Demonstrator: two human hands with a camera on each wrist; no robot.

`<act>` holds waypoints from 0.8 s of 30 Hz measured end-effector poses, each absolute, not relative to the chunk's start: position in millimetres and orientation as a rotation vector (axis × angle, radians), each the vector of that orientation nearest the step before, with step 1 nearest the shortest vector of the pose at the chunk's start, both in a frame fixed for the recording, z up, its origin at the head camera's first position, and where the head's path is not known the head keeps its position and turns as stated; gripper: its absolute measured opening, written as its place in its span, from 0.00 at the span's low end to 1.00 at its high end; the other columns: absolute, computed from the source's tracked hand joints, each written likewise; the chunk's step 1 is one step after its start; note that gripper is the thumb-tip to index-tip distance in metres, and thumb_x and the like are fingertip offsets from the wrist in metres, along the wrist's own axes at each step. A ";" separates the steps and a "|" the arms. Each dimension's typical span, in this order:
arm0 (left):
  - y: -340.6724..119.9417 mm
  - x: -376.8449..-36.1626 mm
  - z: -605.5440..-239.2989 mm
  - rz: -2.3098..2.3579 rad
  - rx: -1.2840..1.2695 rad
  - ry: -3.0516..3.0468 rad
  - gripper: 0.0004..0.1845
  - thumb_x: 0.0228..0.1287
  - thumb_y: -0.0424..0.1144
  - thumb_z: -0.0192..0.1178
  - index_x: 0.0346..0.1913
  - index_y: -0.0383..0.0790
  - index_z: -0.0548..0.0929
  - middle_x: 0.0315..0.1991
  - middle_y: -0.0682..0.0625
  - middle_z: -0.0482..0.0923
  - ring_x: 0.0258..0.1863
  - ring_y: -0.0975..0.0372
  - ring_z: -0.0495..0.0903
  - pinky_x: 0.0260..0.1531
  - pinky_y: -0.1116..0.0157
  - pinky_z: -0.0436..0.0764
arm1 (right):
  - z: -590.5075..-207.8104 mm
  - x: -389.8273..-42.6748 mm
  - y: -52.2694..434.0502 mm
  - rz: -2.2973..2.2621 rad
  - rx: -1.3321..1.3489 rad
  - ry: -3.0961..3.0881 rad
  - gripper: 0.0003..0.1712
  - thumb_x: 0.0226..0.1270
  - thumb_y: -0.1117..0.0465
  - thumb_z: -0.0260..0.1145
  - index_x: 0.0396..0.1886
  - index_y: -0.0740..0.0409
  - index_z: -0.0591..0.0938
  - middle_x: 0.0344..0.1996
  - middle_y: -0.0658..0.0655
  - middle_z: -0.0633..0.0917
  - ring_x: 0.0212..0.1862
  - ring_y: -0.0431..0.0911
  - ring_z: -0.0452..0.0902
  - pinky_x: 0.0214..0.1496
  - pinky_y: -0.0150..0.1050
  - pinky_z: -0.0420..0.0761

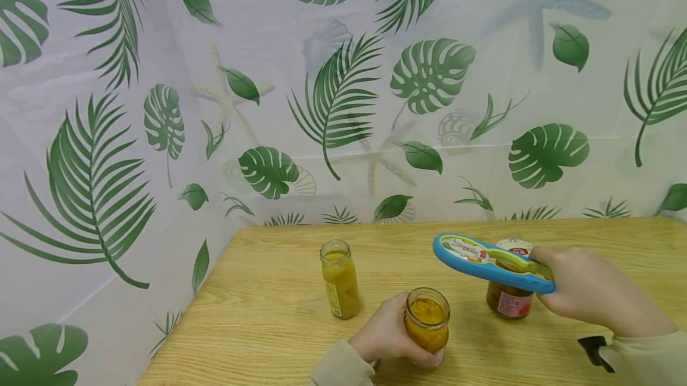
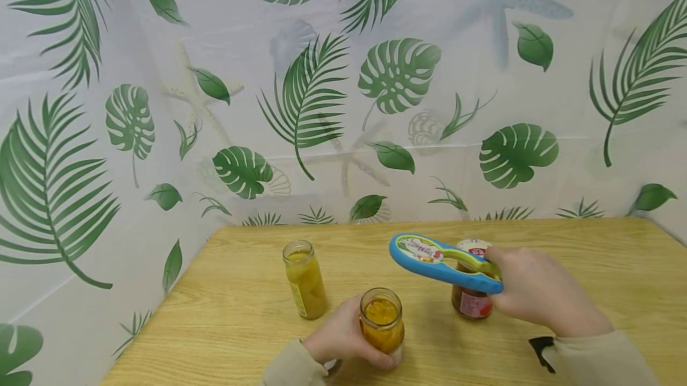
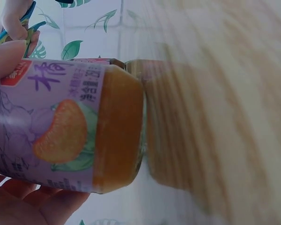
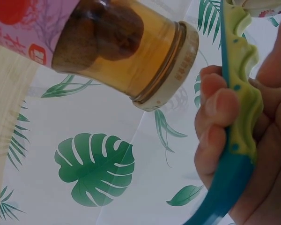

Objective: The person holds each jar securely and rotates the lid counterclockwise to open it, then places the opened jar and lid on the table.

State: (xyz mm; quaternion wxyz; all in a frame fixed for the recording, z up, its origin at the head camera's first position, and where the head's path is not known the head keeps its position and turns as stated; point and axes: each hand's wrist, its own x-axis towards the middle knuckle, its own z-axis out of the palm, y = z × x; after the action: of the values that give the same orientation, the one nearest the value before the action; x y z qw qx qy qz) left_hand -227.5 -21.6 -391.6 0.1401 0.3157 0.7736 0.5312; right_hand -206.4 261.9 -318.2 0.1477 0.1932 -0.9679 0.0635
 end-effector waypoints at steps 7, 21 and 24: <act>-21.5 -226.6 -391.7 1.552 0.876 2.237 0.34 0.28 0.27 0.74 0.45 0.48 0.74 0.35 0.62 0.76 0.35 0.71 0.74 0.43 0.71 0.70 | -318.5 -206.3 261.8 0.187 0.568 -2.766 0.13 0.38 0.65 0.66 0.26 0.54 0.71 0.16 0.45 0.68 0.18 0.40 0.59 0.19 0.36 0.61; -24.7 -229.2 -394.3 1.611 0.770 2.164 0.32 0.30 0.28 0.73 0.44 0.50 0.74 0.36 0.61 0.77 0.36 0.69 0.74 0.42 0.71 0.70 | -319.3 -207.0 261.9 0.191 0.567 -2.789 0.13 0.40 0.64 0.67 0.28 0.55 0.74 0.17 0.45 0.70 0.18 0.40 0.59 0.20 0.36 0.62; -25.1 -229.3 -394.2 1.611 0.744 2.162 0.32 0.31 0.28 0.73 0.44 0.50 0.74 0.36 0.61 0.76 0.36 0.69 0.74 0.42 0.71 0.70 | -319.4 -207.2 262.3 0.191 0.566 -2.793 0.13 0.40 0.64 0.67 0.28 0.55 0.74 0.17 0.45 0.71 0.18 0.40 0.59 0.20 0.36 0.62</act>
State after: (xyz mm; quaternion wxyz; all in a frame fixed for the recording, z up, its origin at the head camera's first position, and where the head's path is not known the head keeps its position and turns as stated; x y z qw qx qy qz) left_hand -229.3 -25.1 -394.2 0.1714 0.2619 0.7616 0.5674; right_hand -207.2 262.3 -319.4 0.1423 0.1963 -0.9679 0.0662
